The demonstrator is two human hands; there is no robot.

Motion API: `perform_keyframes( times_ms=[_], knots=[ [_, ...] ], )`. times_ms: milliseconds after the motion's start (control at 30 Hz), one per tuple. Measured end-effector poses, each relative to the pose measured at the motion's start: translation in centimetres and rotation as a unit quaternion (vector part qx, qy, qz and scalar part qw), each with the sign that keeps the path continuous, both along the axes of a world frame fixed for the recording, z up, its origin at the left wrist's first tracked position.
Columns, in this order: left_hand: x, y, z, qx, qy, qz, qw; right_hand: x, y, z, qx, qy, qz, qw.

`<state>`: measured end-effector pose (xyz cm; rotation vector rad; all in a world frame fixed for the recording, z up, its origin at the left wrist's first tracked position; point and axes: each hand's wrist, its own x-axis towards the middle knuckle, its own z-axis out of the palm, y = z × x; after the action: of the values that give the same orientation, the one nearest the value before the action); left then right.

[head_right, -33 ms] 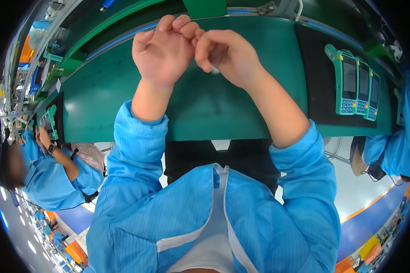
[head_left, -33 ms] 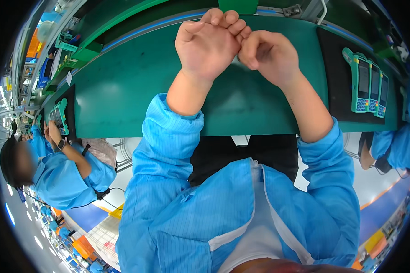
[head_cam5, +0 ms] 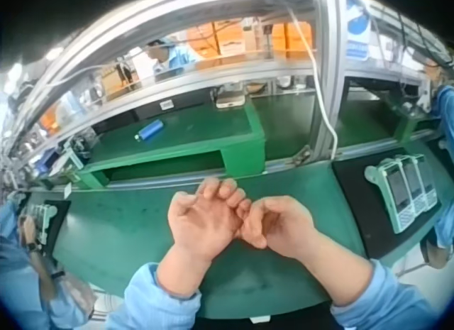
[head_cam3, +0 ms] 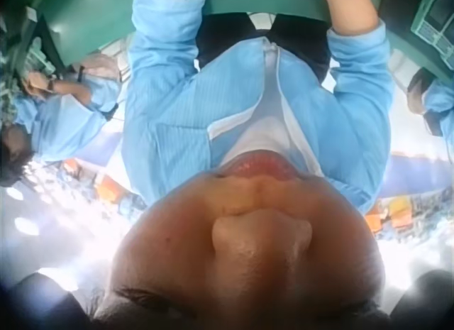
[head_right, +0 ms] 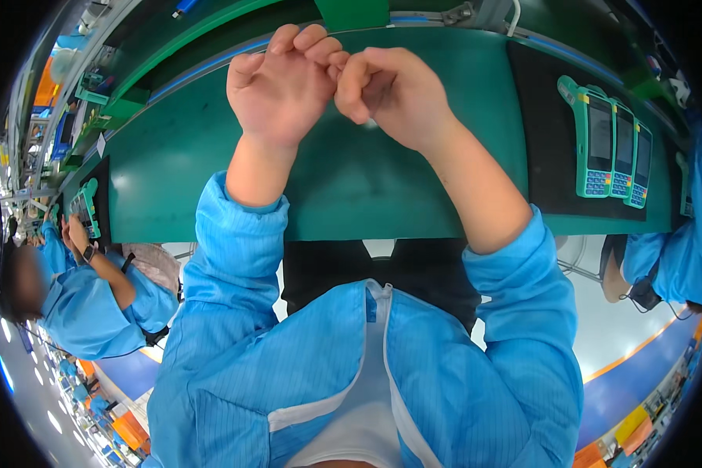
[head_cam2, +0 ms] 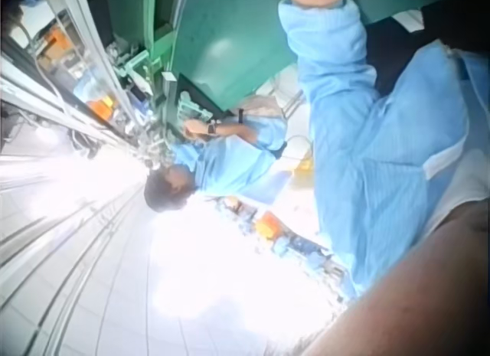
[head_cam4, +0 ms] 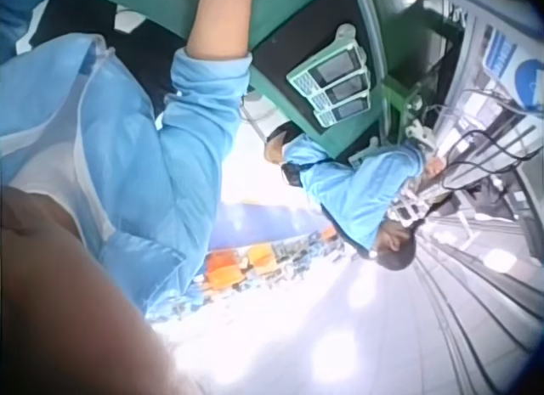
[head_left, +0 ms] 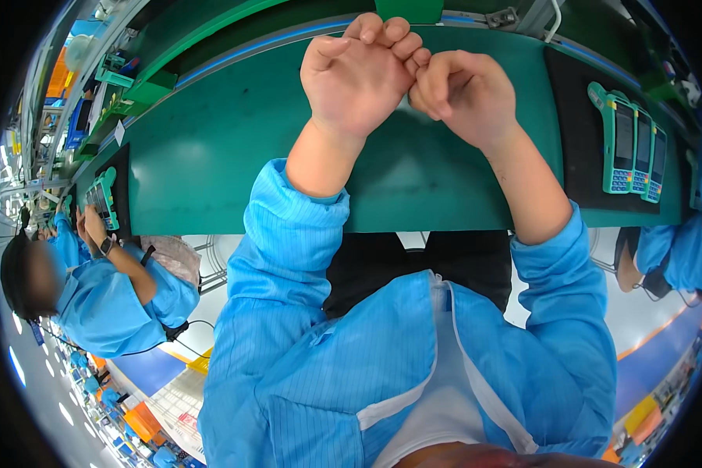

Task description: Testing and operating multiple handheld electronic terminals on an assembly line.

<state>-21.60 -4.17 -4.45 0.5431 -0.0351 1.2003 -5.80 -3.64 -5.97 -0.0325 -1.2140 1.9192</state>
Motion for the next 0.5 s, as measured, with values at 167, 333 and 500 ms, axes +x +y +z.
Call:
perform_keyframes(
  times_ms=[167,333,500],
  knots=[
    [-0.52,0.36,-0.53,0.072,-0.023,-0.065,0.995,0.14,0.23,-0.24,-0.035,0.079,0.075,0.993],
    [-0.28,0.25,-0.45,0.088,0.003,-0.052,0.995,0.18,0.17,-0.28,-0.041,0.076,0.066,0.994],
    [-0.26,0.33,-0.36,0.093,0.007,-0.041,0.995,0.09,0.00,-0.25,-0.035,0.071,0.062,0.995]
  ],
)
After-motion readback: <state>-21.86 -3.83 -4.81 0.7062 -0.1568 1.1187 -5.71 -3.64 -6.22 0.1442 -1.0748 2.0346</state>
